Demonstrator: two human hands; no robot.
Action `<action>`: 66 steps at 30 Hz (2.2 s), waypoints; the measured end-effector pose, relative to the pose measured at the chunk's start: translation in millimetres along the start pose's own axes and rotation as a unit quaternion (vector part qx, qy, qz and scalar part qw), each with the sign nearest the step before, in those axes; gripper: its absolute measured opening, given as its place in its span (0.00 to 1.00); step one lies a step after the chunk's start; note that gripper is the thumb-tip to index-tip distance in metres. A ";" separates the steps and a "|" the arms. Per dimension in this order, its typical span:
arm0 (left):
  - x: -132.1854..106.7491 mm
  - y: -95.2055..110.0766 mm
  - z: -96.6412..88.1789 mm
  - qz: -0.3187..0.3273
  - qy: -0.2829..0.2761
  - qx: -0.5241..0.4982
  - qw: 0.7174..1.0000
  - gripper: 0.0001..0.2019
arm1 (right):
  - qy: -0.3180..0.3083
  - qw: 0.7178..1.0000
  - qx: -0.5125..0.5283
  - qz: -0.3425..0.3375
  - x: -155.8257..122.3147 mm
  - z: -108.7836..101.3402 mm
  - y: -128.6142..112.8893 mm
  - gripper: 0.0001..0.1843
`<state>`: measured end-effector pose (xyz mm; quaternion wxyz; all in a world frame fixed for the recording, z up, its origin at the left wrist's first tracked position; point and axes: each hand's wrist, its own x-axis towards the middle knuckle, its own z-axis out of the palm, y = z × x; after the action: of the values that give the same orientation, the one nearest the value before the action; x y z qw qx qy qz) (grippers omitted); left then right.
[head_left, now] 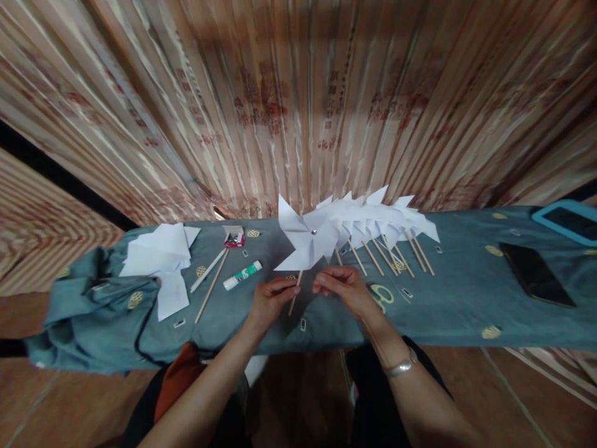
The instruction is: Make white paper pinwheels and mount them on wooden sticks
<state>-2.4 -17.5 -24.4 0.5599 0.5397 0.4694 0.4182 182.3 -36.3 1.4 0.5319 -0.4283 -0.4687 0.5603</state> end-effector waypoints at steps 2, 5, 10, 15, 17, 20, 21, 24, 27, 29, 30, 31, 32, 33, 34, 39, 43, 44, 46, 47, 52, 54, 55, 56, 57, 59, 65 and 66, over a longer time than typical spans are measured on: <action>-0.2 -0.3 -2.2 -0.008 0.012 -0.009 1.000 0.09 | 0.044 0.999 0.019 -0.011 -0.1 -12.2 -4.5 0.16; -2.3 1.4 -3.7 -0.015 0.005 -0.018 1.000 0.09 | 0.156 0.984 0.079 -0.038 2.6 -32.2 -7.8 0.15; -8.1 4.4 -3.3 -0.034 -0.035 -0.018 0.999 0.09 | 0.232 0.967 0.092 -0.051 7.3 -47.0 -6.7 0.15; -10.1 4.0 -3.0 -0.035 -0.045 -0.004 0.998 0.09 | 0.196 0.974 0.112 -0.005 7.5 -39.6 -4.6 0.17; -9.6 3.5 -3.4 -0.030 -0.041 -0.005 0.999 0.09 | 0.197 0.974 0.113 0.000 7.2 -36.2 -4.9 0.17; -8.8 3.2 -4.0 -0.028 -0.029 -0.009 0.999 0.09 | 0.192 0.977 0.097 -0.001 6.2 -32.2 -6.0 0.18; -8.7 3.2 -4.0 -0.027 -0.025 -0.010 0.999 0.09 | 0.188 0.978 0.092 -0.001 5.6 -30.9 -6.3 0.18; -8.4 2.7 -3.6 -0.019 -0.016 -0.010 1.000 0.08 | 0.175 0.981 0.082 0.005 3.0 -26.5 -6.8 0.18; -7.4 2.0 -2.3 -0.014 -0.014 -0.009 1.000 0.09 | 0.161 0.984 0.082 0.010 0.6 -21.1 -7.1 0.18; -6.4 1.9 -1.3 -0.012 -0.011 -0.013 1.000 0.09 | 0.151 0.984 0.092 0.013 -0.7 -17.2 -7.4 0.18; -6.0 2.1 -0.7 -0.011 -0.010 -0.017 1.000 0.09 | 0.147 0.984 0.099 0.014 -1.2 -15.3 -7.6 0.18; -5.6 2.4 0.0 -0.010 -0.008 -0.021 1.000 0.10 | 0.144 0.984 0.106 0.016 -1.8 -13.4 -7.9 0.17; -5.3 2.8 0.7 -0.007 -0.006 -0.026 1.000 0.10 | 0.140 0.984 0.112 0.019 -2.3 -11.6 -8.2 0.17; -5.1 3.4 1.4 -0.005 -0.004 -0.031 0.999 0.10 | 0.137 0.983 0.117 0.021 -2.8 -9.8 -8.5 0.17; -5.1 4.0 2.1 -0.002 -0.003 -0.035 0.999 0.09 | 0.132 0.984 0.120 0.024 -3.3 -8.0 -8.9 0.16; -6.2 6.8 4.0 0.006 -0.013 -0.027 1.000 0.08 | 0.102 0.989 0.098 0.035 -4.7 0.3 -8.9 0.15; -7.3 7.2 5.3 -0.001 -0.025 -0.040 0.999 0.11 | 0.089 0.991 0.088 0.041 -3.7 6.2 -4.3 0.15; -7.4 7.2 5.8 -0.002 -0.031 -0.045 0.999 0.11 | 0.083 0.992 0.083 0.039 -3.5 7.9 -2.9 0.14; -7.6 7.4 6.6 0.002 -0.041 -0.050 0.998 0.11 | 0.066 0.995 0.067 0.028 -3.1 11.7 -1.1 0.13; -7.7 7.8 6.7 0.007 -0.044 -0.048 0.998 0.10 | 0.052 0.997 0.056 0.022 -3.3 13.8 -1.0 0.13; -8.0 11.3 3.2 0.019 -0.036 -0.030 0.999 0.07 | -0.010 1.000 0.006 0.018 -9.1 20.0 -9.8 0.13; -8.6 11.7 0.4 0.013 -0.016 -0.029 0.999 0.07 | -0.015 1.000 -0.004 0.016 -13.5 15.5 -17.3 0.14; -9.1 11.5 -0.9 0.006 -0.006 -0.029 1.000 0.08 | -0.008 1.000 -0.002 0.014 -15.7 11.2 -21.4 0.14; -9.6 10.9 -2.1 -0.001 0.002 -0.030 1.000 0.08 | 0.007 1.000 0.006 0.008 -17.6 5.7 -25.4 0.15; -10.1 10.1 -3.3 -0.009 0.008 -0.032 0.999 0.08 | 0.028 0.999 0.024 0.000 -19.2 -0.9 -29.2 0.16; -11.2 8.4 -5.2 -0.020 0.008 -0.039 0.999 0.09 | 0.094 0.991 0.089 -0.019 -20.8 -15.2 -35.6 0.16; -13.9 5.4 -9.9 -0.012 -0.013 -0.042 0.999 0.09 | 0.237 0.957 0.137 -0.091 -19.2 -42.4 -41.5 0.13; -14.4 5.1 -10.9 -0.010 -0.017 -0.038 0.999 0.09 | 0.246 0.957 0.118 -0.098 -19.1 -43.2 -40.9 0.13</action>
<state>-15.8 -28.9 -18.1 0.5920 0.5208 0.4485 0.4209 233.7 -52.5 32.8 0.7296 -0.4390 -0.2937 0.4344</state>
